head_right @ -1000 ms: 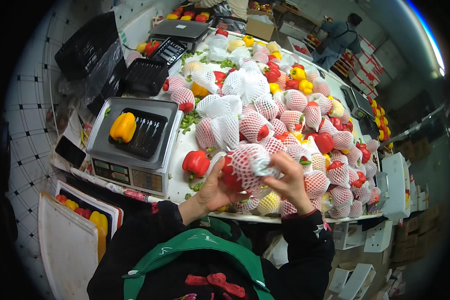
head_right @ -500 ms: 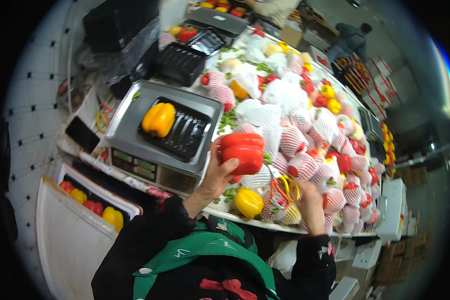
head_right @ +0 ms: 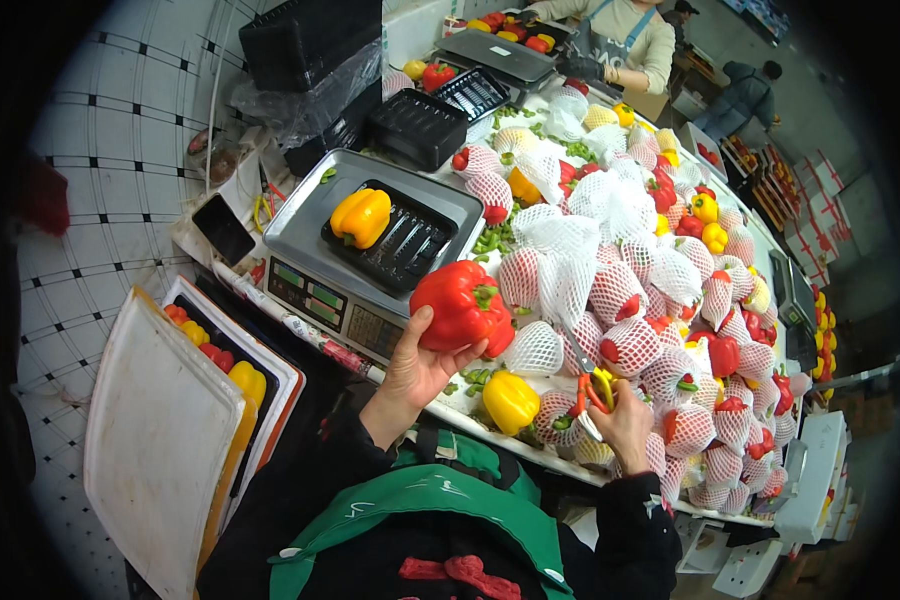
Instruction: The person removes bell peppers from foam netting, trims the stems with scissors, weighs them on a digital scale, and places them into black plastic trays. The person repeats this process for multiple red and yellow peppers, arranging them in the trays.
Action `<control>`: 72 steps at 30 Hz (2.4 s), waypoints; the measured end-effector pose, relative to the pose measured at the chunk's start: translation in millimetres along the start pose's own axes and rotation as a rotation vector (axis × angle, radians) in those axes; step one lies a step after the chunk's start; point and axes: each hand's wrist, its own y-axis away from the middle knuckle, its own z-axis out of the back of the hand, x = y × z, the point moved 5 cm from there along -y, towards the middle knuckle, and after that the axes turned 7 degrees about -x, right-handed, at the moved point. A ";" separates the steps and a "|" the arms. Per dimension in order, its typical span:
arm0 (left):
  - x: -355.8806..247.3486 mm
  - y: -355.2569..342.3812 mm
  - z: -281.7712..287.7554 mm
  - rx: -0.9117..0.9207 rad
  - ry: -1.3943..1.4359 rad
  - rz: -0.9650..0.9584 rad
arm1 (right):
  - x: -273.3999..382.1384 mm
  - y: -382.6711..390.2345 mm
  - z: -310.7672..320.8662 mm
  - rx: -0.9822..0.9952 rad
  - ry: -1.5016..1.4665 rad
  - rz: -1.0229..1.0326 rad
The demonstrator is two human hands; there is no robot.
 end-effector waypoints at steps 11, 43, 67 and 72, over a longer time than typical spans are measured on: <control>17.3 13.6 2.5 -0.094 -0.021 -0.050 | 87.1 -4.0 6.4 -0.122 -0.317 0.429; -125.3 -74.9 -61.3 -0.649 -2.846 -0.498 | 17.4 -9.6 -32.6 -0.241 -0.210 0.095; -265.5 24.4 -82.1 -0.164 -1.796 -0.772 | 111.8 12.8 27.1 -0.018 -0.333 0.395; -271.9 12.9 -58.3 -0.135 -1.999 -0.617 | 167.9 -0.5 7.0 0.090 -0.459 0.438</control>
